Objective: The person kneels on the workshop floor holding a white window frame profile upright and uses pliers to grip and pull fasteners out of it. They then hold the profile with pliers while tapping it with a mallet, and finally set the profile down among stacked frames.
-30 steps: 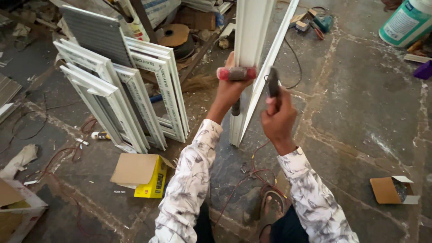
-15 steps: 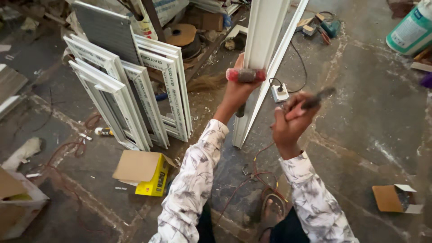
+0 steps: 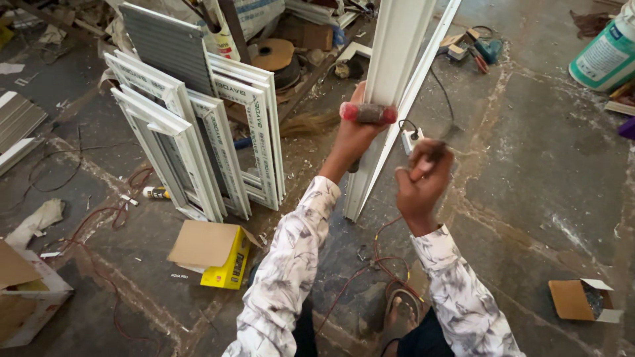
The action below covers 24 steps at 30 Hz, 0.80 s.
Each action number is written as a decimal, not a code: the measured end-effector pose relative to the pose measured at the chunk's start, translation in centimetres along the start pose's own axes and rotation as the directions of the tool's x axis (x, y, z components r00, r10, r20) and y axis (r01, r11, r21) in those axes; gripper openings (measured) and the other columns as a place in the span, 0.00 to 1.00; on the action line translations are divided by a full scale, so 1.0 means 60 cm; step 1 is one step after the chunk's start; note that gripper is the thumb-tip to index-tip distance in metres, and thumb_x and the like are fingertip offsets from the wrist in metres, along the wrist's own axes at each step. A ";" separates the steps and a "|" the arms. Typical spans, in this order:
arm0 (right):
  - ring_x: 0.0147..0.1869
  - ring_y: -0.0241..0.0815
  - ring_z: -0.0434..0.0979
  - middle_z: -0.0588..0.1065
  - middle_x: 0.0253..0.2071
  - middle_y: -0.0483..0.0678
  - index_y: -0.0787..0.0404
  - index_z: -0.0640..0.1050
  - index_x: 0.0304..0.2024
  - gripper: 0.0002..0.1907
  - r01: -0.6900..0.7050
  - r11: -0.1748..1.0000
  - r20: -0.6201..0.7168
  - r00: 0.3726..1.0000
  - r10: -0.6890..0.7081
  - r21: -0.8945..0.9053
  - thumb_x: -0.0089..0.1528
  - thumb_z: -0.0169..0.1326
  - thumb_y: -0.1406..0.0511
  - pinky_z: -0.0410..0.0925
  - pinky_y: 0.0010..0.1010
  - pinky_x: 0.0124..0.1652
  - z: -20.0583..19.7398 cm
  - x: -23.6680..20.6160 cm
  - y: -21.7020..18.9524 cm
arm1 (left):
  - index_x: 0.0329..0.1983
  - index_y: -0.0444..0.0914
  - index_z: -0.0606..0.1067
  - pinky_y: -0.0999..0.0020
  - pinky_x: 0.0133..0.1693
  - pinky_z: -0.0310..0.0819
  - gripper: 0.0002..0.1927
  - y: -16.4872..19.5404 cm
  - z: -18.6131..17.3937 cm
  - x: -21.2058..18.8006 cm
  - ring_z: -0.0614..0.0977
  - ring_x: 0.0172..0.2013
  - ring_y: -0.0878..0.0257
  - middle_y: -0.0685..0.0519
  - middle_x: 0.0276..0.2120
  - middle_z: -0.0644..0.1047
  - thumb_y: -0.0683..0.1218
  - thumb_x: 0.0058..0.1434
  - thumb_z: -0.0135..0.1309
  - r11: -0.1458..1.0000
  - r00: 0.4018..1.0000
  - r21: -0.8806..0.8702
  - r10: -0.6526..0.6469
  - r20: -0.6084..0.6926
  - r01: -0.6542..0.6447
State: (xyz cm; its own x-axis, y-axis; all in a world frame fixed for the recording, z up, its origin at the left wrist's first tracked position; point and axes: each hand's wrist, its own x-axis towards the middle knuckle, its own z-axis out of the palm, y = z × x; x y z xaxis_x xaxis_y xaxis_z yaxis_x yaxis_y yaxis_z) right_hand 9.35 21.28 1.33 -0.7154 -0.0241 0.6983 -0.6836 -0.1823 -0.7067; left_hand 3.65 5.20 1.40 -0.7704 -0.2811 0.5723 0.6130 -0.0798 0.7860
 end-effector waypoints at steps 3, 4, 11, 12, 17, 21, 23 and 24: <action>0.35 0.28 0.68 0.68 0.37 0.40 0.57 0.64 0.51 0.25 -0.082 0.995 -0.146 0.985 0.091 0.065 0.53 0.52 0.78 0.66 0.26 0.30 -0.006 0.000 -0.005 | 0.61 0.38 0.68 0.72 0.50 0.74 0.31 -0.003 -0.002 -0.002 0.76 0.47 0.70 0.56 0.46 0.76 0.35 0.56 0.66 1.000 1.000 0.001 0.014 0.005 -0.014; 0.37 0.36 0.69 0.67 0.35 0.44 0.57 0.63 0.45 0.23 0.096 0.965 -0.017 0.994 -0.103 -0.244 0.51 0.53 0.78 0.67 0.33 0.33 -0.009 0.007 -0.004 | 0.61 0.38 0.67 0.72 0.51 0.73 0.32 -0.002 -0.003 -0.003 0.76 0.47 0.70 0.56 0.47 0.76 0.35 0.55 0.66 1.000 1.000 0.000 0.023 0.006 -0.023; 0.30 0.39 0.66 0.65 0.27 0.44 0.63 0.71 0.47 0.16 -0.052 0.844 0.044 0.995 0.090 -0.534 0.56 0.53 0.75 0.63 0.37 0.33 -0.005 0.023 -0.008 | 0.60 0.38 0.68 0.71 0.51 0.73 0.30 0.027 -0.005 -0.002 0.77 0.48 0.69 0.56 0.47 0.76 0.36 0.55 0.65 0.997 1.000 0.074 0.018 0.023 -0.020; 0.28 0.40 0.64 0.64 0.26 0.45 0.64 0.69 0.47 0.16 -0.114 0.905 -0.043 0.994 0.105 -0.409 0.56 0.53 0.75 0.63 0.35 0.33 -0.003 0.022 -0.011 | 0.60 0.38 0.69 0.71 0.51 0.73 0.29 0.030 -0.004 -0.003 0.77 0.47 0.69 0.56 0.46 0.76 0.36 0.55 0.65 0.999 0.999 0.039 -0.021 0.027 0.020; 0.34 0.51 0.66 0.65 0.35 0.49 0.63 0.66 0.50 0.18 0.439 0.855 0.104 0.898 -0.428 -0.274 0.58 0.52 0.76 0.64 0.40 0.39 -0.020 0.025 -0.003 | 0.59 0.37 0.70 0.70 0.52 0.74 0.28 0.028 0.000 -0.003 0.77 0.47 0.68 0.55 0.46 0.77 0.35 0.57 0.66 0.998 0.999 0.060 0.034 0.027 -0.035; 0.31 0.38 0.67 0.68 0.28 0.42 0.60 0.70 0.47 0.20 0.031 0.703 0.218 0.959 0.179 -0.711 0.53 0.58 0.75 0.62 0.32 0.33 -0.025 0.024 0.024 | 0.61 0.37 0.69 0.70 0.51 0.74 0.30 0.030 0.000 -0.012 0.77 0.47 0.68 0.56 0.46 0.77 0.35 0.55 0.65 0.998 0.999 0.044 -0.048 0.023 0.047; 0.29 0.39 0.68 0.66 0.27 0.44 0.61 0.70 0.49 0.21 -0.043 0.759 0.093 0.986 0.136 -0.649 0.55 0.57 0.75 0.63 0.31 0.33 -0.025 0.019 0.032 | 0.61 0.37 0.69 0.70 0.50 0.75 0.31 0.033 0.000 -0.008 0.78 0.46 0.68 0.55 0.45 0.78 0.35 0.55 0.66 0.996 0.999 0.070 -0.049 0.020 0.047; 0.27 0.40 0.69 0.65 0.26 0.45 0.61 0.70 0.51 0.21 -0.074 0.788 0.029 0.993 0.116 -0.612 0.56 0.56 0.75 0.64 0.31 0.33 -0.026 0.017 0.033 | 0.61 0.37 0.69 0.70 0.49 0.75 0.32 0.034 0.002 -0.004 0.78 0.46 0.69 0.55 0.44 0.78 0.35 0.54 0.66 0.994 1.000 0.103 -0.025 0.012 0.024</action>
State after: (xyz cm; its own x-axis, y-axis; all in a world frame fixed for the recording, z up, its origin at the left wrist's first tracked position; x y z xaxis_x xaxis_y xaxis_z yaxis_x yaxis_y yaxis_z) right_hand 7.03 22.40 0.44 -0.7851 -0.0738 0.6150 -0.5741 0.4595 -0.6777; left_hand 5.08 5.19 2.91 -0.7877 -0.2674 0.5550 0.5730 0.0127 0.8194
